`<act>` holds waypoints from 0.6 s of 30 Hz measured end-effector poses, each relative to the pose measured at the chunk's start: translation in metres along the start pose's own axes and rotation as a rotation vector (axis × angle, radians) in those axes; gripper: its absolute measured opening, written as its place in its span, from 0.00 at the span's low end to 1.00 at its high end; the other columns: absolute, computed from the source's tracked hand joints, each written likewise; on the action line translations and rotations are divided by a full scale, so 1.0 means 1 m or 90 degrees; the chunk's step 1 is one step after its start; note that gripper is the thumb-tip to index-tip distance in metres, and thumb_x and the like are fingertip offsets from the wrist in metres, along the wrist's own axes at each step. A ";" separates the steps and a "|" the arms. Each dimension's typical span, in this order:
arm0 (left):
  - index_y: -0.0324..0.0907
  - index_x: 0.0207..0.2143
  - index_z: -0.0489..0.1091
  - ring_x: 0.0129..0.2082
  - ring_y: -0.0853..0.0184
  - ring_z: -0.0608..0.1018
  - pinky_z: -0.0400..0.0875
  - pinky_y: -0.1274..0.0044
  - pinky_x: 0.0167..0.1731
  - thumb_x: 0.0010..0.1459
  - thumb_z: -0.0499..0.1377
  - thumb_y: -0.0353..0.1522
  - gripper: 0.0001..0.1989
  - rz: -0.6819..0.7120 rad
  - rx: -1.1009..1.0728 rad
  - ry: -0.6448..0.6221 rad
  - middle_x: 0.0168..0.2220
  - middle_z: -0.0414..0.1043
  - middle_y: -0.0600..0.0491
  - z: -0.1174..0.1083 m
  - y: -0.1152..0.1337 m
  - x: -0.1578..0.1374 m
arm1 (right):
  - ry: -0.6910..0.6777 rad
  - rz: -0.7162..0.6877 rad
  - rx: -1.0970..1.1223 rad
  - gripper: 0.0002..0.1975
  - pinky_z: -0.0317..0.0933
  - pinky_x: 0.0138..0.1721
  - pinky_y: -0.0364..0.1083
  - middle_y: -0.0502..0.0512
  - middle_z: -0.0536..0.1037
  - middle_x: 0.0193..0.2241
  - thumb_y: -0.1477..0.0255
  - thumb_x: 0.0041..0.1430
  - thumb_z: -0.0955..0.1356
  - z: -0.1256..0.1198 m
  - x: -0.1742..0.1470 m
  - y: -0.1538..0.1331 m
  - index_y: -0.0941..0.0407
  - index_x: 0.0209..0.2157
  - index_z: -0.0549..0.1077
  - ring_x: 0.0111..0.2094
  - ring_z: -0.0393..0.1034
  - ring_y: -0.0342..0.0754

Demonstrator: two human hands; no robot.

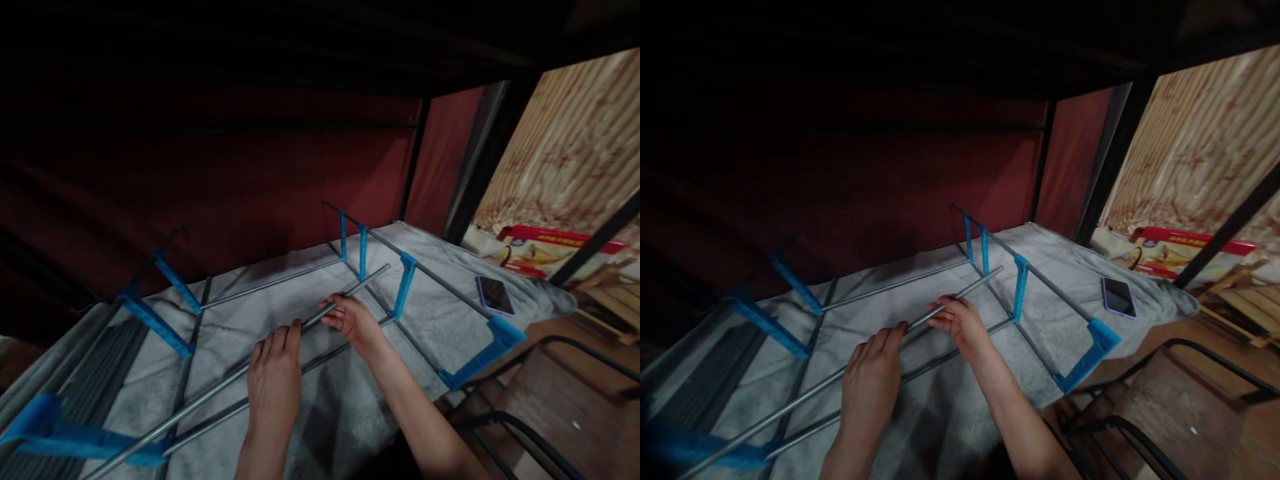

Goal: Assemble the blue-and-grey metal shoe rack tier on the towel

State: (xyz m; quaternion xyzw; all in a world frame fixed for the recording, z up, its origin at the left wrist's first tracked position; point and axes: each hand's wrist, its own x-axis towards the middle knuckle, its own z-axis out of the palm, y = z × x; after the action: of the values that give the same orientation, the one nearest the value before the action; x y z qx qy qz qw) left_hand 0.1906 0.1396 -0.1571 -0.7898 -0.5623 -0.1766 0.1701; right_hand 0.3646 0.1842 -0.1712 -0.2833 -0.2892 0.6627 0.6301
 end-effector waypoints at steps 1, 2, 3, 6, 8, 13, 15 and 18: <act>0.39 0.55 0.69 0.38 0.59 0.75 0.65 0.68 0.42 0.61 0.48 0.20 0.22 0.008 -0.006 0.005 0.40 0.75 0.47 0.002 0.001 0.000 | 0.008 -0.005 -0.002 0.11 0.72 0.37 0.45 0.57 0.82 0.33 0.66 0.51 0.74 -0.001 -0.001 -0.002 0.59 0.33 0.76 0.33 0.76 0.46; 0.39 0.55 0.69 0.38 0.59 0.75 0.65 0.68 0.42 0.61 0.48 0.20 0.22 0.015 -0.011 0.008 0.41 0.75 0.47 0.004 0.001 -0.001 | 0.019 -0.009 -0.003 0.11 0.73 0.36 0.44 0.57 0.82 0.32 0.67 0.51 0.74 -0.002 -0.001 -0.003 0.59 0.33 0.76 0.32 0.76 0.45; 0.39 0.55 0.69 0.38 0.59 0.75 0.65 0.68 0.42 0.61 0.48 0.20 0.22 0.020 -0.016 0.009 0.40 0.75 0.47 0.006 0.002 -0.001 | 0.027 -0.012 -0.003 0.11 0.73 0.36 0.44 0.57 0.82 0.32 0.67 0.51 0.74 -0.004 -0.001 -0.004 0.59 0.33 0.76 0.31 0.76 0.45; 0.39 0.54 0.70 0.38 0.59 0.75 0.65 0.68 0.41 0.61 0.48 0.20 0.22 0.022 -0.020 0.010 0.40 0.75 0.47 0.010 0.004 0.001 | 0.032 -0.023 -0.006 0.10 0.73 0.36 0.44 0.57 0.82 0.32 0.67 0.51 0.74 -0.006 -0.002 -0.006 0.60 0.33 0.76 0.30 0.76 0.44; 0.39 0.54 0.70 0.38 0.59 0.75 0.65 0.68 0.42 0.61 0.49 0.20 0.22 0.019 -0.021 0.011 0.40 0.75 0.47 0.010 0.006 0.003 | 0.031 -0.032 -0.008 0.11 0.73 0.35 0.44 0.57 0.82 0.32 0.67 0.51 0.74 -0.007 -0.003 -0.007 0.59 0.33 0.76 0.30 0.76 0.44; 0.40 0.55 0.69 0.38 0.60 0.75 0.66 0.68 0.41 0.61 0.48 0.20 0.23 0.028 -0.037 0.004 0.40 0.75 0.47 0.009 0.013 0.009 | 0.053 -0.051 -0.008 0.11 0.73 0.34 0.45 0.57 0.82 0.32 0.67 0.50 0.75 -0.013 -0.003 -0.013 0.59 0.32 0.76 0.30 0.76 0.45; 0.40 0.55 0.69 0.38 0.60 0.76 0.66 0.68 0.42 0.61 0.48 0.19 0.23 0.032 -0.044 0.000 0.41 0.75 0.47 0.009 0.016 0.011 | 0.054 -0.050 -0.008 0.11 0.73 0.34 0.45 0.58 0.82 0.33 0.68 0.49 0.75 -0.017 -0.003 -0.015 0.59 0.32 0.76 0.30 0.76 0.45; 0.40 0.55 0.70 0.38 0.61 0.76 0.66 0.68 0.42 0.60 0.48 0.19 0.23 0.033 -0.046 -0.005 0.41 0.76 0.47 0.009 0.019 0.012 | 0.049 -0.047 -0.010 0.11 0.73 0.34 0.45 0.58 0.82 0.33 0.67 0.49 0.75 -0.021 -0.003 -0.015 0.59 0.33 0.76 0.30 0.76 0.45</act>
State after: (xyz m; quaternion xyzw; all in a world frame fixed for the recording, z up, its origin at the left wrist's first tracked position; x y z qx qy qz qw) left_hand 0.2128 0.1476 -0.1605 -0.8102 -0.5358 -0.1894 0.1437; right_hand 0.3904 0.1826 -0.1736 -0.3025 -0.2802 0.6251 0.6627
